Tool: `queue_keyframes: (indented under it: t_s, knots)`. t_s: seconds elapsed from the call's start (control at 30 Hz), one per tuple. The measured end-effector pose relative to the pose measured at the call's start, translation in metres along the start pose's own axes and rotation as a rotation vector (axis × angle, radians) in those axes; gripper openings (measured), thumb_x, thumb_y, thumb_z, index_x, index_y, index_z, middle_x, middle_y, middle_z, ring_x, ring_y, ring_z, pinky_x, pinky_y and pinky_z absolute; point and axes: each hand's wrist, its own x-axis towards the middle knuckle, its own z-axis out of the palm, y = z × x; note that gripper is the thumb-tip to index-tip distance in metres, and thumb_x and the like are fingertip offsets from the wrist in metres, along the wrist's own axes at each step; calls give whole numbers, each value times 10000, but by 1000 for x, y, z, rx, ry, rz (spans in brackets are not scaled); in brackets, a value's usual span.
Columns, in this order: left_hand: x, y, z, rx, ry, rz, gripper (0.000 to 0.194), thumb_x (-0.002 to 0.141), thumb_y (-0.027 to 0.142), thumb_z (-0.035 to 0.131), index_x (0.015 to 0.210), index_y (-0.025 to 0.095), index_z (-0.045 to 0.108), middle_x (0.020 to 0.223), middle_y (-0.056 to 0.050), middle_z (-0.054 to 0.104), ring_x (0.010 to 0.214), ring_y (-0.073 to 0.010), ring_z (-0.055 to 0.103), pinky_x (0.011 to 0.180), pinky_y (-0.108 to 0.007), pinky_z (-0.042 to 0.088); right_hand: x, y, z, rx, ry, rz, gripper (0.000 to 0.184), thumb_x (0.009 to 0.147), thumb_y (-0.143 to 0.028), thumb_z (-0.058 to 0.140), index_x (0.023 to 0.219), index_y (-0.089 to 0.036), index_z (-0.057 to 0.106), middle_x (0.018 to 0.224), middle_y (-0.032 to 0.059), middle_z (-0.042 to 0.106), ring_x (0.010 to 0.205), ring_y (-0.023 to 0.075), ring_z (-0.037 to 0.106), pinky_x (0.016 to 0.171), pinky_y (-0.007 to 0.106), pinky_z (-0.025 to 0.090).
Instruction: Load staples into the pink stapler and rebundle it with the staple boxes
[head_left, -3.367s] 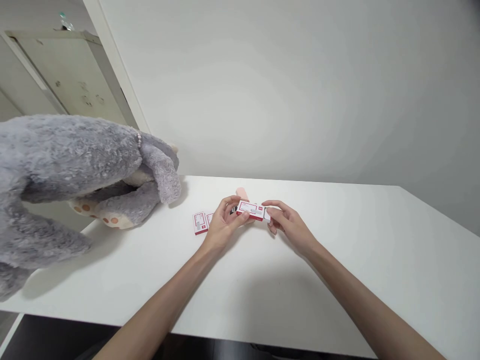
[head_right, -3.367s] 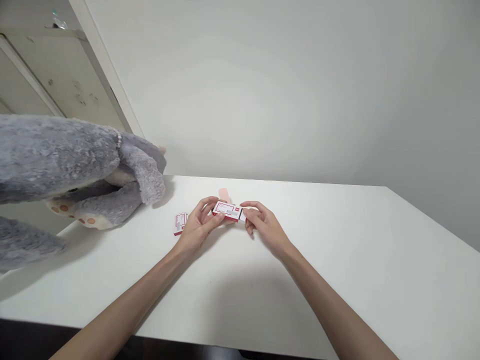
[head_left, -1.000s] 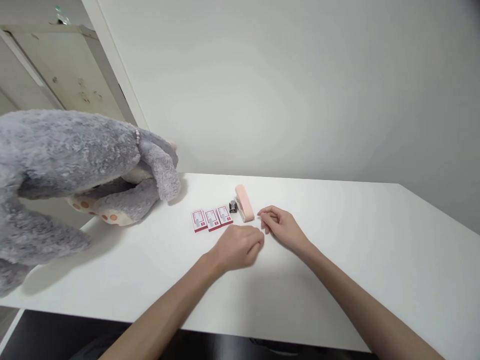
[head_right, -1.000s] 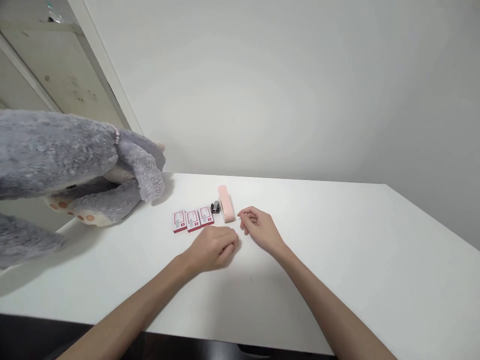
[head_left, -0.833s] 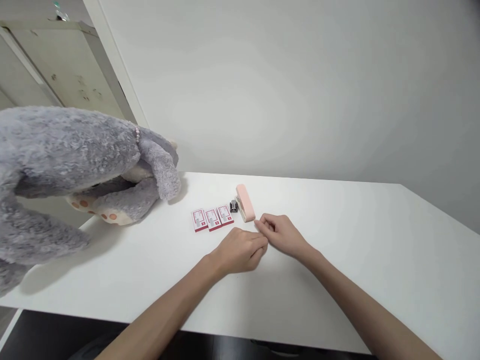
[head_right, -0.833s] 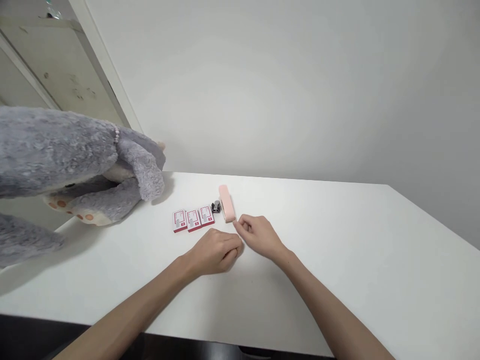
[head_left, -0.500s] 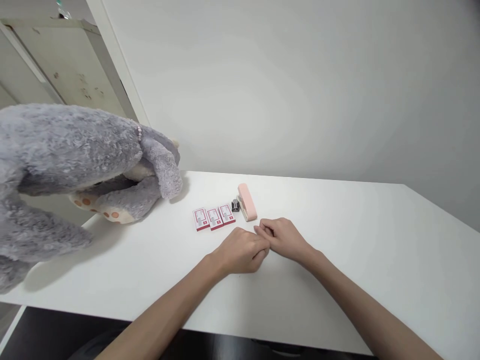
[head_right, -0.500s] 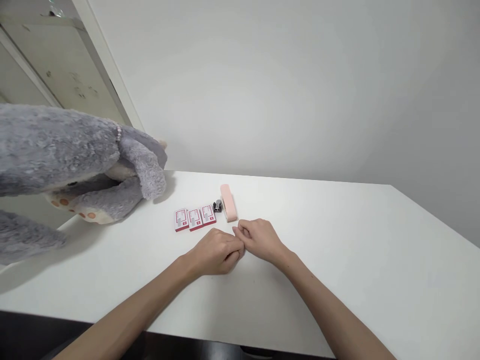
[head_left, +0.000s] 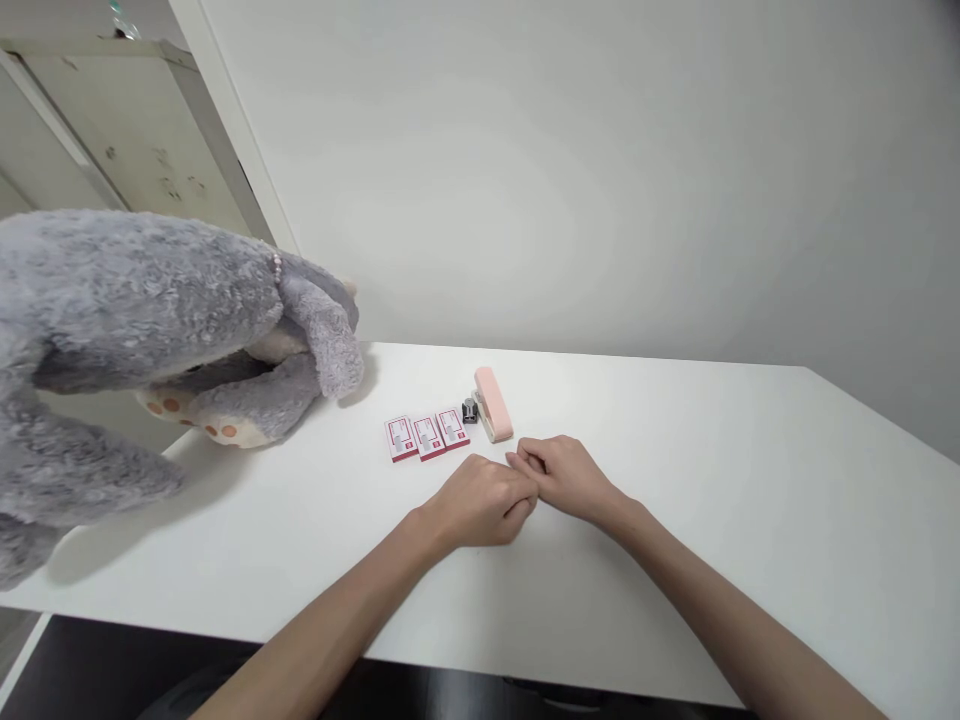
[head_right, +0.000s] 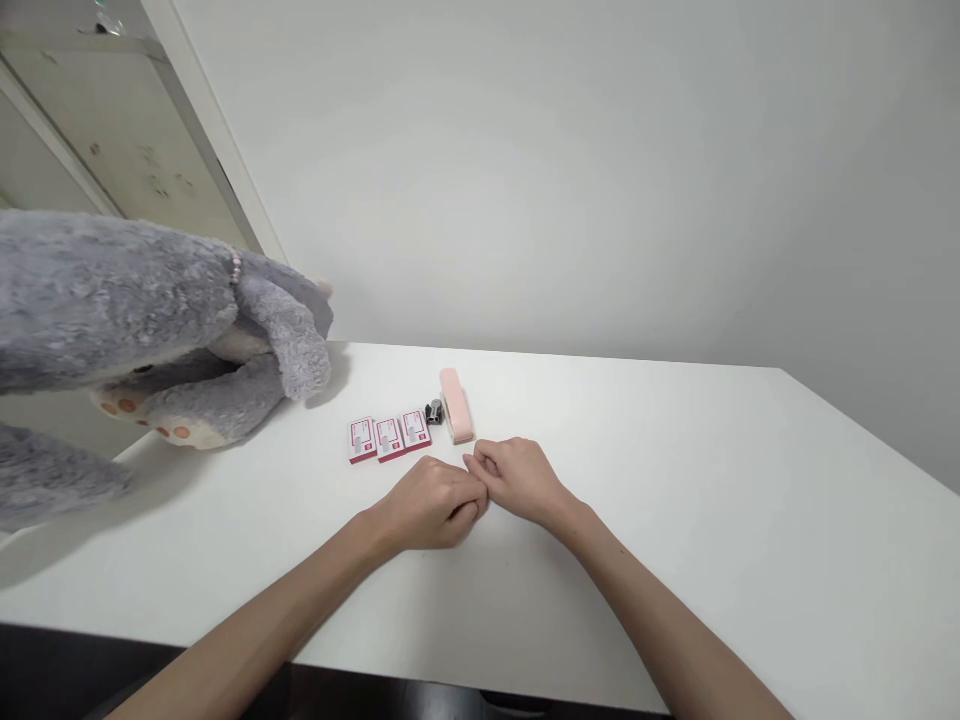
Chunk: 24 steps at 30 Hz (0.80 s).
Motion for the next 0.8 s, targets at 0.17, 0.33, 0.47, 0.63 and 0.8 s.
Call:
queue_keyframes:
  t_s: [0.17, 0.33, 0.47, 0.63, 0.8]
  knots:
    - [0, 0, 0, 9, -17, 3, 236, 747, 50, 458, 632, 188, 612, 524, 39, 569, 445, -114, 416, 458, -263, 243, 0, 1, 0, -3, 2, -6, 414, 996, -382, 455, 646, -219, 307, 535, -56, 408, 518, 119, 323, 543, 257, 246]
    - [0, 0, 0, 4, 1, 8, 238, 744, 53, 456, 623, 188, 609, 516, 41, 562, 439, -112, 396, 454, -266, 231, 0, 1, 1, -13, 5, -17, 415, 1002, -379, 451, 648, -219, 305, 533, -58, 399, 517, 119, 318, 538, 257, 243]
    - [0, 0, 0, 1, 7, 10, 231, 733, 49, 459, 623, 188, 606, 506, 45, 548, 435, -110, 374, 454, -270, 213, 0, 1, 1, -24, 3, -16, 415, 1001, -376, 451, 647, -219, 301, 531, -58, 401, 516, 119, 316, 537, 260, 240]
    - [1, 1, -1, -3, 8, 5, 240, 747, 47, 455, 622, 189, 603, 513, 45, 559, 441, -111, 385, 457, -271, 217, 0, 0, 0, -27, 3, -17, 414, 1003, -382, 442, 649, -220, 301, 532, -59, 400, 516, 120, 321, 544, 260, 240]
    - [1, 0, 0, 2, -8, -1, 239, 746, 43, 465, 624, 191, 609, 519, 41, 565, 442, -114, 392, 459, -275, 221, 0, 0, 0, -27, 0, -23, 411, 999, -379, 448, 648, -221, 303, 536, -57, 413, 518, 121, 330, 546, 260, 242]
